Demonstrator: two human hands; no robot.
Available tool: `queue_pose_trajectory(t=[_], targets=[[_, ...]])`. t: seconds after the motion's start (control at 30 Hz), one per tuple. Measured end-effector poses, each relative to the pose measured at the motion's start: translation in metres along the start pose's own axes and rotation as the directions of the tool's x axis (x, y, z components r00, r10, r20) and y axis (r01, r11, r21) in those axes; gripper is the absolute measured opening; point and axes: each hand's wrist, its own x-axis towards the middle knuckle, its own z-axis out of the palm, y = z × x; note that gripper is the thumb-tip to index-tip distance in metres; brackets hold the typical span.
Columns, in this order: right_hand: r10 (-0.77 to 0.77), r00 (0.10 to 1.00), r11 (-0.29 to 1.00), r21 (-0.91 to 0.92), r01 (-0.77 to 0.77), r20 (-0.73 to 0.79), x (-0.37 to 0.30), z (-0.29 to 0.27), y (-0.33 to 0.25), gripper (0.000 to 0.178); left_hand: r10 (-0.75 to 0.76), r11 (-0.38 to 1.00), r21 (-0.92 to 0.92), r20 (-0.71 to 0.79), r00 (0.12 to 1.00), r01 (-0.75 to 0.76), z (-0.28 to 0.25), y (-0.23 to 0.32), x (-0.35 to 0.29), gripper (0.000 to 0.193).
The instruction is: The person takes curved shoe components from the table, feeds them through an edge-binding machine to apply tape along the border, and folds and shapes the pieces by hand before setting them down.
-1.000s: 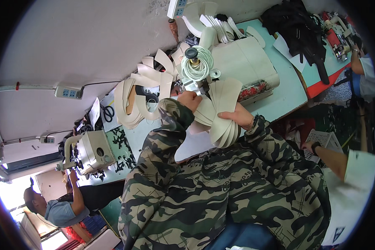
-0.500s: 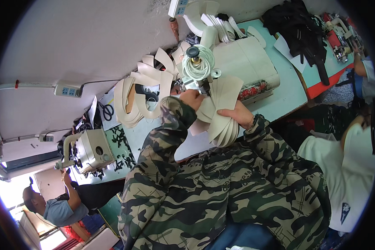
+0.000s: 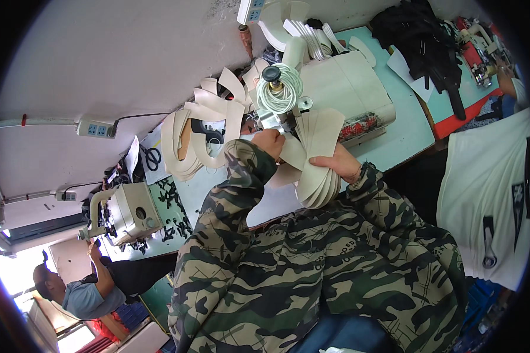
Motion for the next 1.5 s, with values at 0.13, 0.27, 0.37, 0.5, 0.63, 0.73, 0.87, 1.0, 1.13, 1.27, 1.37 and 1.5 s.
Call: queue_pose_trajectory(t=[0.13,0.27,0.37,0.5,0.63,0.73,0.87,1.0,1.13,1.27,1.37,1.5], targets=[[-0.044,0.999,0.996,0.083,0.046,-0.022,-0.007,-0.003,0.006,0.050,-0.057,0.989,-0.130,0.079,0.995,0.067,0.005,0.026,0.007,0.028],[-0.086,0.996,0.993,0.088,0.084,0.014,-0.008,0.004,0.011,0.054,-0.103,0.968,-0.208,0.174,0.979,0.139,-0.004,0.033,-0.004,0.028],[-0.101,0.995,0.986,0.137,0.097,0.025,-0.016,0.001,0.000,0.056,-0.079,0.959,-0.261,0.122,0.989,0.109,-0.011,0.012,-0.024,0.030],[-0.155,0.988,0.976,0.148,0.157,-0.026,-0.036,-0.013,-0.021,0.056,-0.110,0.884,-0.412,0.279,0.954,0.223,-0.015,-0.007,-0.051,0.040],[-0.146,0.986,0.983,0.100,0.154,-0.084,-0.037,-0.020,-0.013,0.052,-0.040,0.560,-0.731,0.446,0.894,0.390,-0.007,-0.020,-0.059,0.045],[-0.167,0.980,0.982,0.069,0.175,-0.106,-0.037,-0.021,-0.006,0.050,0.029,0.482,-0.804,0.411,0.911,0.347,-0.008,-0.011,-0.059,0.044],[-0.160,0.982,0.987,0.006,0.162,-0.101,-0.036,-0.015,-0.003,0.049,-0.084,0.790,-0.569,0.267,0.960,0.227,0.000,-0.008,-0.041,0.034],[-0.088,0.996,0.995,-0.053,0.087,-0.023,-0.034,-0.012,0.002,0.059,-0.150,0.913,-0.369,0.098,0.984,0.176,0.001,0.021,-0.040,0.028],[-0.162,0.986,0.986,-0.035,0.160,-0.037,-0.029,-0.011,0.007,0.048,-0.150,0.948,-0.270,0.079,0.986,0.166,0.000,0.021,-0.026,0.028],[-0.125,0.991,0.992,-0.033,0.124,-0.038,-0.028,-0.009,0.006,0.047,-0.195,0.944,-0.248,0.112,0.974,0.218,-0.005,0.021,-0.019,0.028],[-0.071,0.997,0.997,0.032,0.071,-0.024,-0.035,-0.006,0.006,0.045,-0.155,0.942,-0.278,0.140,0.978,0.189,-0.002,0.030,-0.010,0.029],[-0.133,0.988,0.988,0.070,0.138,-0.080,-0.040,0.004,0.019,0.041,-0.150,0.945,-0.258,0.206,0.967,0.202,-0.010,0.037,-0.003,0.030]])
